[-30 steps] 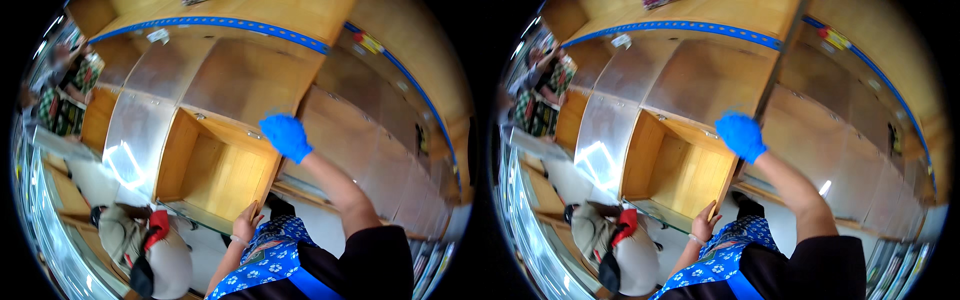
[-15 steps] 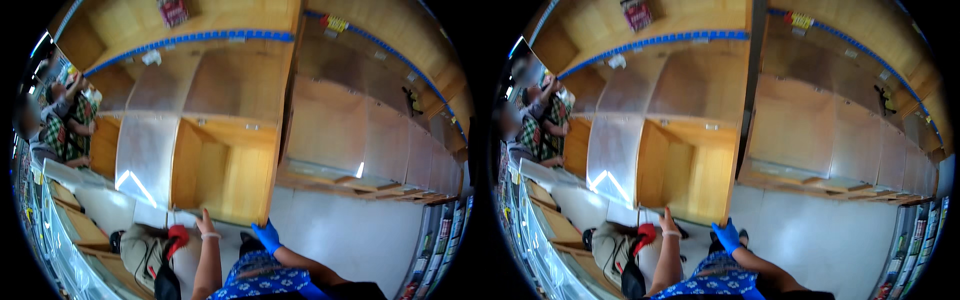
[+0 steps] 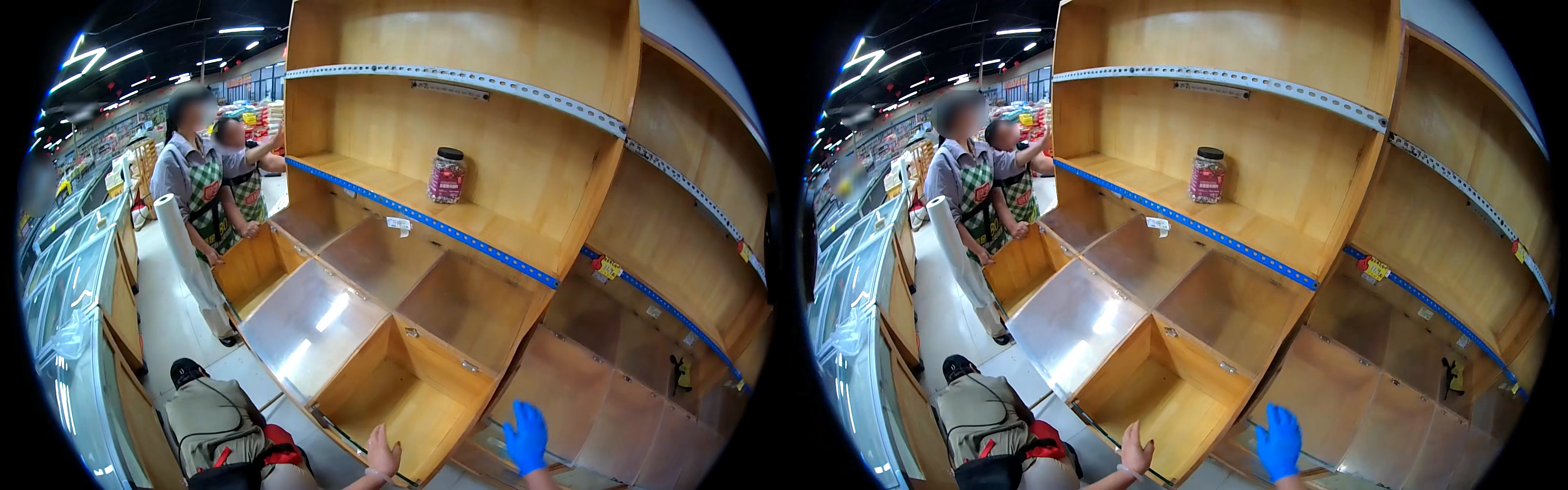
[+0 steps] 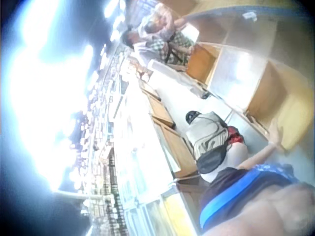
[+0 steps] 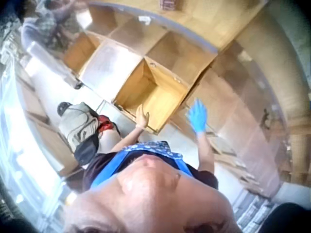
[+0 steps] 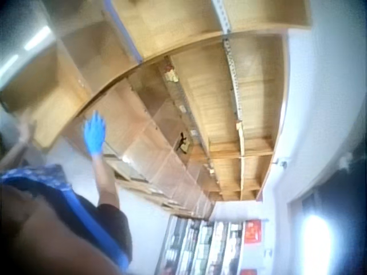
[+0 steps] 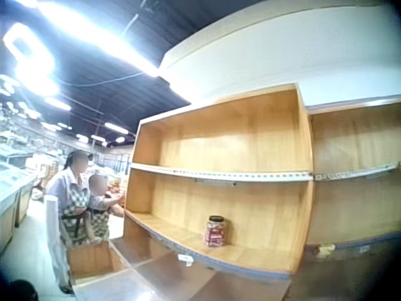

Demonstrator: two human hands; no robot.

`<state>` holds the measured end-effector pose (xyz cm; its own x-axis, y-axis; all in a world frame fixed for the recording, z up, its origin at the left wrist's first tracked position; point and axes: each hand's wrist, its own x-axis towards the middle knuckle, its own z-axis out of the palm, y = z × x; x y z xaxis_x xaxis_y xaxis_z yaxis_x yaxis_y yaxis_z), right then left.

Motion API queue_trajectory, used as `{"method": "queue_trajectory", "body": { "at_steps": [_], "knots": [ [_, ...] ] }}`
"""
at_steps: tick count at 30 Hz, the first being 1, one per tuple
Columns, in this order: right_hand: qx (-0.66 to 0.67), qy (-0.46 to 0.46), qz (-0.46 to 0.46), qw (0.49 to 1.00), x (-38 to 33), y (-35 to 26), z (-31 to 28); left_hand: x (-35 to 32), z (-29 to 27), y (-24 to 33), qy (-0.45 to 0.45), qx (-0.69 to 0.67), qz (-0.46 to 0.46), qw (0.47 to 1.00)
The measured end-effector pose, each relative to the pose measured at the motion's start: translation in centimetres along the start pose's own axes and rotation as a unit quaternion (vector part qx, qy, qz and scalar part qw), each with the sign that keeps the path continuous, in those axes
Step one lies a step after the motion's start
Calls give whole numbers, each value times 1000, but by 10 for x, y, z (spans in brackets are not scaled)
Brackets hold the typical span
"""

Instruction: The person assembles wooden shelving units in a supermarket aisle. They lift and insert clear plastic dividers into the shelves, align them, and adjust the positions while working alongside other staff members.

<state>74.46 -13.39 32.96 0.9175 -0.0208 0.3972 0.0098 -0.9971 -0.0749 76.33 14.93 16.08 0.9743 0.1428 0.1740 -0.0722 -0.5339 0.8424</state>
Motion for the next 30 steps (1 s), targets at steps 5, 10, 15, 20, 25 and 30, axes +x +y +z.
{"method": "queue_trajectory", "body": {
  "at_steps": [5, 10, 15, 20, 25, 30],
  "knots": [
    [-211, 51, -209, 953, 187, 25, -69, 52, -20, 62, -11, 60, 129, 990],
    [-493, 172, -329, 787, 341, 87, -152, 119, 20, 176, -37, 43, 282, 958],
    [-485, 104, -395, 773, 428, 120, -120, 201, 131, 271, -9, 39, 284, 958],
    [-428, 138, -486, 749, 434, 85, -101, 284, 211, 294, -14, -34, 141, 989],
    [-436, 153, -482, 744, 436, 90, -92, 311, 266, 304, 22, -214, 53, 975],
    [-434, 171, -495, 733, 436, 99, -101, 311, 271, 312, 81, -137, 68, 985]
  ]
}}
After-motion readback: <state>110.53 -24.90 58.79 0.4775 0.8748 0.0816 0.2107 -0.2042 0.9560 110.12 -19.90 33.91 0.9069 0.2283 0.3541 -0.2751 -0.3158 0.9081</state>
